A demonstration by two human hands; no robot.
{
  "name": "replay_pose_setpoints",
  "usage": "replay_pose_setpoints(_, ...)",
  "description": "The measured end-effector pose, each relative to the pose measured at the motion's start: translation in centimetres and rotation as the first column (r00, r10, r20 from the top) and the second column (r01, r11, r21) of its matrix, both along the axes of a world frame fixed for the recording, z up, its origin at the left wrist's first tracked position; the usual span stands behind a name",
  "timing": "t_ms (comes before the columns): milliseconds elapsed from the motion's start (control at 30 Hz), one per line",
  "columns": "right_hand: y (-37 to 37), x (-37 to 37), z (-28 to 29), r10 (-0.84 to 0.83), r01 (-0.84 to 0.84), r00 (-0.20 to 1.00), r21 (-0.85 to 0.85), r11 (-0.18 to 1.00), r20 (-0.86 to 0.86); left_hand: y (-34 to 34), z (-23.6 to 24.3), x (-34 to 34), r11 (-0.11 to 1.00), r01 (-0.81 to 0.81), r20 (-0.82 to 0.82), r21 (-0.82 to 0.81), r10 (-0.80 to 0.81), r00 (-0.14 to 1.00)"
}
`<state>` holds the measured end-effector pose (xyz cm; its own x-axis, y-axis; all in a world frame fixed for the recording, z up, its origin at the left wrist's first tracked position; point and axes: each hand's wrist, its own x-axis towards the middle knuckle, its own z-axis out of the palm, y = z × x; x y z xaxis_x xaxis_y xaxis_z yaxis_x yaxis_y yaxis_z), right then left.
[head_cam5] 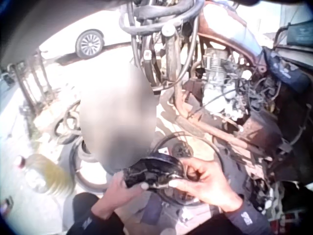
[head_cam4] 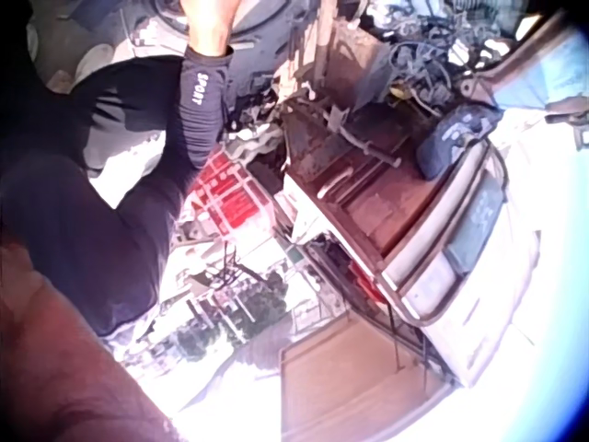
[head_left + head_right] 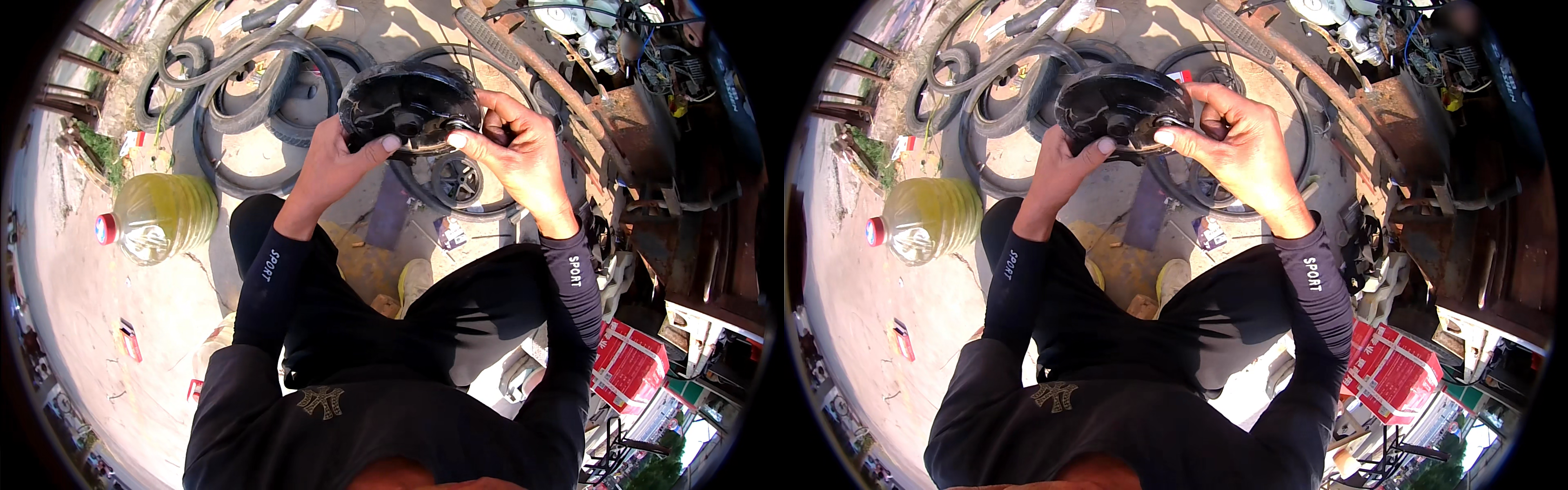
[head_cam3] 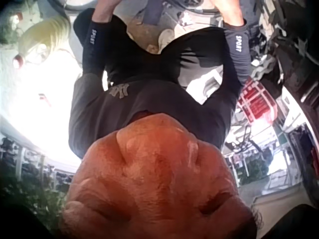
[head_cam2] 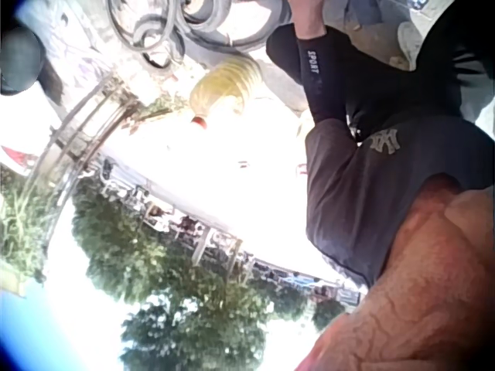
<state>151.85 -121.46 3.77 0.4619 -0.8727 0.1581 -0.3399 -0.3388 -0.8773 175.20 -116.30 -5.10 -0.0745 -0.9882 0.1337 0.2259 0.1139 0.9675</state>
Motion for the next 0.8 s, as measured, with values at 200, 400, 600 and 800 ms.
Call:
replay_pose_setpoints(200,-1.8,-1.0,-3.1,-0.082,0.033,0.988,0.341,0.94,0.131,-0.3,-0.5,-1.3,0.992,-0.024,-0.028,0.126,0.028,0.999)
replay_pose_setpoints(400,-1.5,-0.3,-3.5,-0.143,0.073,0.978,0.393,0.917,0.151,-1.1,-1.8,-0.8,0.981,-0.128,-0.045,0.143,0.136,0.99)
replay_pose_setpoints(600,-0.3,1.3,-2.4,-0.074,0.07,0.997,0.207,0.976,0.01,-0.7,-0.2,-0.6,0.981,-0.17,-0.039,0.094,0.174,0.984)
replay_pose_setpoints(800,0.0,1.3,-2.0,0.017,-0.028,0.995,0.105,0.994,0.098,0.2,0.2,0.2,0.987,-0.147,-0.251,0.071,0.16,0.955)
